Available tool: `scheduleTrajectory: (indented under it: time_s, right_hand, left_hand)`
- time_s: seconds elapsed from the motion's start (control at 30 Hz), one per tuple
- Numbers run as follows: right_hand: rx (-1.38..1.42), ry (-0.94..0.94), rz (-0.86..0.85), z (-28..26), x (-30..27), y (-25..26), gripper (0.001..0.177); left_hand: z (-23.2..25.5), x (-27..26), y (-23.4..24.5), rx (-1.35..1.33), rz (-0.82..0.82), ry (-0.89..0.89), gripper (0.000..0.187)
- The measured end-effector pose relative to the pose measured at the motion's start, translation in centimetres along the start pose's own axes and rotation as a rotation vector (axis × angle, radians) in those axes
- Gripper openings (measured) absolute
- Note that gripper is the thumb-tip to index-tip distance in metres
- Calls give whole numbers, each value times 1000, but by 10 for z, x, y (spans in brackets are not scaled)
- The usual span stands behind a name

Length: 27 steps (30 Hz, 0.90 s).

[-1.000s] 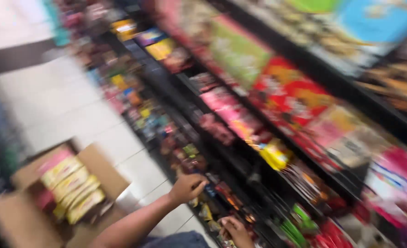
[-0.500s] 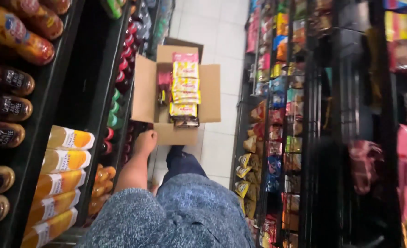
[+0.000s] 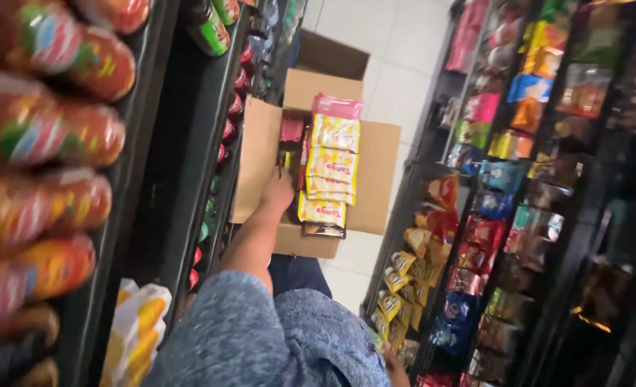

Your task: Stocking snack shelves with chocolate and wafer bars.

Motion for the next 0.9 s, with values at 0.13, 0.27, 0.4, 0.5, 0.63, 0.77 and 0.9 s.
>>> scheduleTrajectory:
  time_s: [0.13,0.27,0.4,0.5,0.63,0.77,0.9]
  right_hand:
    - [-80,-60,-13,10,68,7,42]
    - [-177,-303,-38,-65,80,-19,41]
    - [-401,-337,-104,-69,87,-26,34]
    - [-384,-314,-137,-117,98,-40,31]
    - [-105,-434,-111,-146,118,-47,32]
    - [-133,-377,-108,-159,112,-41,35]
    - [-259,-280,-102,-177,118,-37,35]
  left_hand:
    - [7,50,-27,525,-223,-303,53]
    - [18,101,-88,504,-315,-285,60]
    - [20,126,-102,498,-280,-205,60]
    - [19,134,-111,580,-353,-224,58]
    - [22,150,-137,472,-292,-122,56]
    - [22,132,-97,493,-173,-58,58]
    - [14,122,-76,353,-257,-109,53]
Point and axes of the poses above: each hand's wrist, its own x-axis towards the middle knuckle, its own y-axis out of the back of the hand, z = x × y, the point moved 2 cm from there along x, towards the middle knuckle, and after that the axes turned 7 degrees about y, right-handed, at the moved point
